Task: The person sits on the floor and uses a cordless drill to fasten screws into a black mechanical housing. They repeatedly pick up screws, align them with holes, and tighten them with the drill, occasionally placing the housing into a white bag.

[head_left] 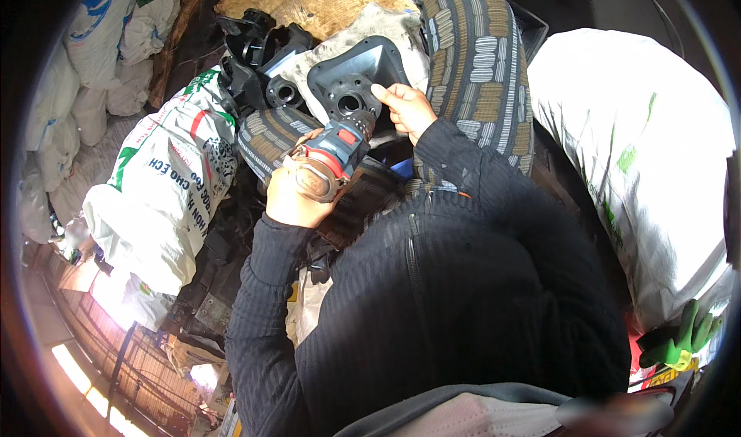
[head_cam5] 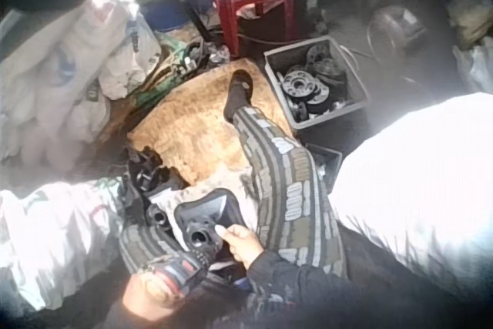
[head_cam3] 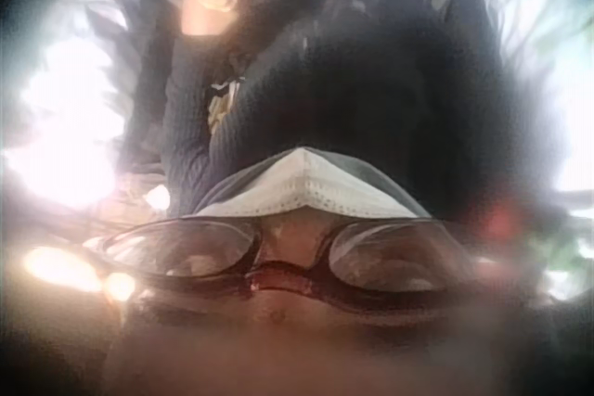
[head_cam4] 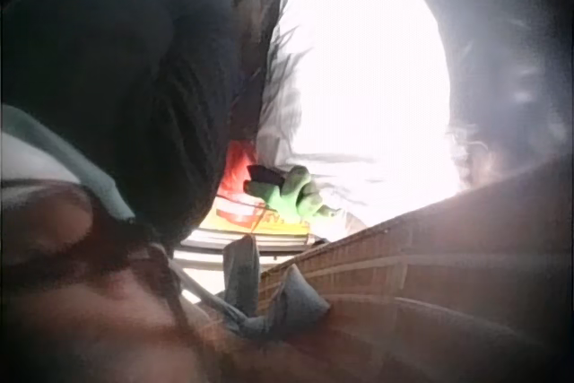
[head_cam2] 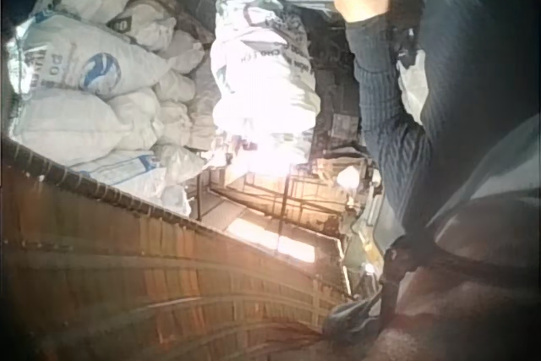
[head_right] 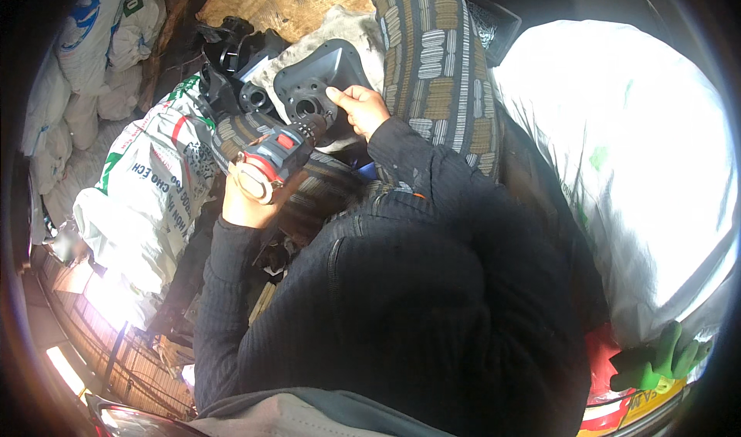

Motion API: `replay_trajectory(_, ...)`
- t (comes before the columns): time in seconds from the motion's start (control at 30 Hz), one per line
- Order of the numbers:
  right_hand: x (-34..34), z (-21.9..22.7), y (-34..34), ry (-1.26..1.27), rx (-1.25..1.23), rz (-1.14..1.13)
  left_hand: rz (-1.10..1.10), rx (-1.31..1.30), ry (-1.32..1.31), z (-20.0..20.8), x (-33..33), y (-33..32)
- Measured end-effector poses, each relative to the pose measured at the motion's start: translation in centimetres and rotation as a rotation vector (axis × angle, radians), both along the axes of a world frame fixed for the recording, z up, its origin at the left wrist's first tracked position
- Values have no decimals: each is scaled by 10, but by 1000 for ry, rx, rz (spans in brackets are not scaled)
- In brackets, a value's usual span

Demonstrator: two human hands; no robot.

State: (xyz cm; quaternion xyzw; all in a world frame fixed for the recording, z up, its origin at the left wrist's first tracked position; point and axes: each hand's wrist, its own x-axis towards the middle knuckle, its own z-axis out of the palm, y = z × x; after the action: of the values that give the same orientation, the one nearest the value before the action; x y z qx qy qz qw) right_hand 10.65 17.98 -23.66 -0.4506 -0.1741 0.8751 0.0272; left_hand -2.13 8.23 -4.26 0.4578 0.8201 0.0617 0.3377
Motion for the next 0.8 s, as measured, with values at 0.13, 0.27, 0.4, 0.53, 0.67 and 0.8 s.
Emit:
replay_trajectory(0.13, -2, 2, 6, -6, 66, 14, -65, -148, 56, -6, -8, -5)
replay_trajectory(0.27, -6, -7, 1, 12, 132, 13, -85, 15, 58, 13, -6, -5)
replay_trajectory(0.4, 22, 15, 9, 90, -112, -223, -204, 48, 195, 25, 0, -41)
replay_trajectory(0.53, 49, 41, 17, 359, -311, -246, 13, 302, -37, 48, 21, -51)
replay_trajectory(0.67, 51, 55, 18, 523, -313, -222, 51, 383, -123, 56, 34, -51)
replay_trajectory(0.8, 51, 56, 11, 586, -268, -214, -66, 408, -54, 47, 30, -57)
